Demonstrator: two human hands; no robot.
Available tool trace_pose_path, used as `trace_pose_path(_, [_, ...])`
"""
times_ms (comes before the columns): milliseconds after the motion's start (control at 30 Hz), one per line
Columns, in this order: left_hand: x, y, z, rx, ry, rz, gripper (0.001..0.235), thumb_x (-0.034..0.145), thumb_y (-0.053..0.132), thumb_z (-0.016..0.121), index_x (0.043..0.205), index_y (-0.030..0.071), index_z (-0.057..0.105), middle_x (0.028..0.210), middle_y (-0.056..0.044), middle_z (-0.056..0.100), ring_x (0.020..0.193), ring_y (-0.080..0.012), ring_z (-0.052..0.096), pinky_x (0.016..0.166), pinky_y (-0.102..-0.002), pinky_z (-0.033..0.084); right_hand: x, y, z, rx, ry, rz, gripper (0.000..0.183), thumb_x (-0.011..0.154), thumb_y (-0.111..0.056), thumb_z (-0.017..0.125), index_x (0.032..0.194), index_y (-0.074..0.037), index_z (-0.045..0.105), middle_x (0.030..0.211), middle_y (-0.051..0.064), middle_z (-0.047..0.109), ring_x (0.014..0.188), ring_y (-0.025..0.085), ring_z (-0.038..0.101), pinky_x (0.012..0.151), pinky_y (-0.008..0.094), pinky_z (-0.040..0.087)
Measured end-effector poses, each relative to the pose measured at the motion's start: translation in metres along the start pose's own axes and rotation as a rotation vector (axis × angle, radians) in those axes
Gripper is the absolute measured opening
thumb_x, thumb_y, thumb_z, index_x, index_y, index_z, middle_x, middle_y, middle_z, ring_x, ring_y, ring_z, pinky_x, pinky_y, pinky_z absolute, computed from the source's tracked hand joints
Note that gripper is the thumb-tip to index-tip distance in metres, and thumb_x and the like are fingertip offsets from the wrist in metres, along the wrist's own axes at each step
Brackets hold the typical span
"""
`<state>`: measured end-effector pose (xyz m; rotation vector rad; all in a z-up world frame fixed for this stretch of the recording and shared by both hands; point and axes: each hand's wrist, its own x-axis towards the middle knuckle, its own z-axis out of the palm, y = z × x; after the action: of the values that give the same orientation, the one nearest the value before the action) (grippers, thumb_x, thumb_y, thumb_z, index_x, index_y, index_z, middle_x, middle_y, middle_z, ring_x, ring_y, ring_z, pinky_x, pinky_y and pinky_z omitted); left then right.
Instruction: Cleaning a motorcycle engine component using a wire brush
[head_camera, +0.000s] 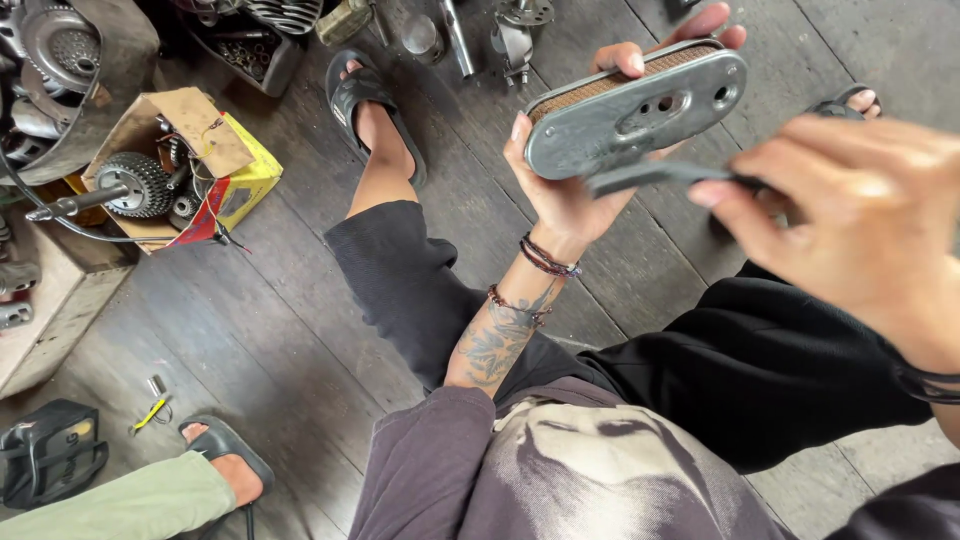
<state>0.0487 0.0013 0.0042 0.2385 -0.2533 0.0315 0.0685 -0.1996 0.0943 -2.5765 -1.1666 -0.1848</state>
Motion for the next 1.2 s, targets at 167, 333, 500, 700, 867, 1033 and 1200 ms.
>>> trace_pose_path(167, [-0.003,0.003,0.001,-0.012,0.009,-0.008,0.063,0.095,0.072,0.051,0.125,0.02,0.072,0.167,-0.026,0.044,0.161,-0.0491,0.037,0.135,-0.066,0.029,-0.003,-0.003,-0.008,-0.15,-0.018,0.012,0.038,0.126,-0.039,0.081,0.098,-0.015,0.073,0.089,-0.004,0.068,0.076,0.018,0.064,0.069,0.035,0.051])
trace_pose_path(333, [-0.004,-0.005,-0.003,-0.004,-0.017,-0.022,0.064,0.093,0.074,0.047,0.121,0.018,0.063,0.164,-0.029,0.044,0.157,-0.0485,0.041,0.131,-0.063,0.032,-0.014,-0.004,0.006,-0.186,0.062,-0.029,0.041,0.122,-0.043,0.081,0.094,-0.015,0.073,0.082,-0.004,0.065,0.065,0.019,0.059,0.058,0.034,0.037])
trace_pose_path(500, [-0.006,-0.002,-0.001,-0.009,-0.03,-0.018,0.065,0.096,0.072,0.047,0.127,0.021,0.07,0.167,-0.027,0.045,0.158,-0.0452,0.042,0.135,-0.062,0.03,-0.012,0.011,-0.001,-0.022,0.03,0.012,0.04,0.125,-0.028,0.085,0.096,-0.003,0.072,0.09,0.008,0.066,0.075,0.026,0.061,0.072,0.041,0.05])
trace_pose_path(700, [-0.011,-0.011,0.01,-0.059,-0.026,-0.07,0.066,0.097,0.075,0.043,0.122,0.017,0.063,0.163,-0.032,0.045,0.155,-0.0489,0.044,0.135,-0.064,0.03,-0.007,-0.012,0.008,-0.137,0.081,-0.133,0.028,0.115,-0.038,0.08,0.097,-0.018,0.074,0.083,-0.005,0.067,0.062,0.018,0.06,0.055,0.032,0.039])
trace_pose_path(867, [-0.008,-0.001,0.011,-0.048,0.017,-0.082,0.059,0.098,0.066,0.048,0.12,0.016,0.069,0.163,-0.029,0.048,0.155,-0.0496,0.044,0.134,-0.066,0.031,-0.019,0.004,-0.005,-0.097,-0.003,-0.003,0.042,0.121,-0.039,0.081,0.093,-0.009,0.071,0.089,-0.001,0.068,0.073,0.021,0.064,0.063,0.036,0.045])
trace_pose_path(1033, [-0.003,-0.009,0.012,-0.01,-0.026,-0.076,0.068,0.092,0.076,0.046,0.117,0.015,0.06,0.162,-0.033,0.045,0.154,-0.0479,0.046,0.129,-0.064,0.036,-0.022,-0.014,-0.009,-0.071,0.045,0.003,0.041,0.121,-0.034,0.082,0.093,-0.009,0.068,0.082,0.002,0.062,0.068,0.022,0.059,0.062,0.037,0.042])
trace_pose_path(1200, [-0.001,0.0,0.025,0.03,-0.043,-0.044,0.066,0.093,0.076,0.042,0.117,0.015,0.057,0.158,-0.032,0.051,0.152,-0.0453,0.049,0.129,-0.062,0.037,-0.015,-0.014,-0.013,-0.168,0.1,-0.011,0.043,0.121,-0.045,0.08,0.092,-0.015,0.07,0.079,-0.003,0.062,0.059,0.019,0.054,0.054,0.034,0.034])
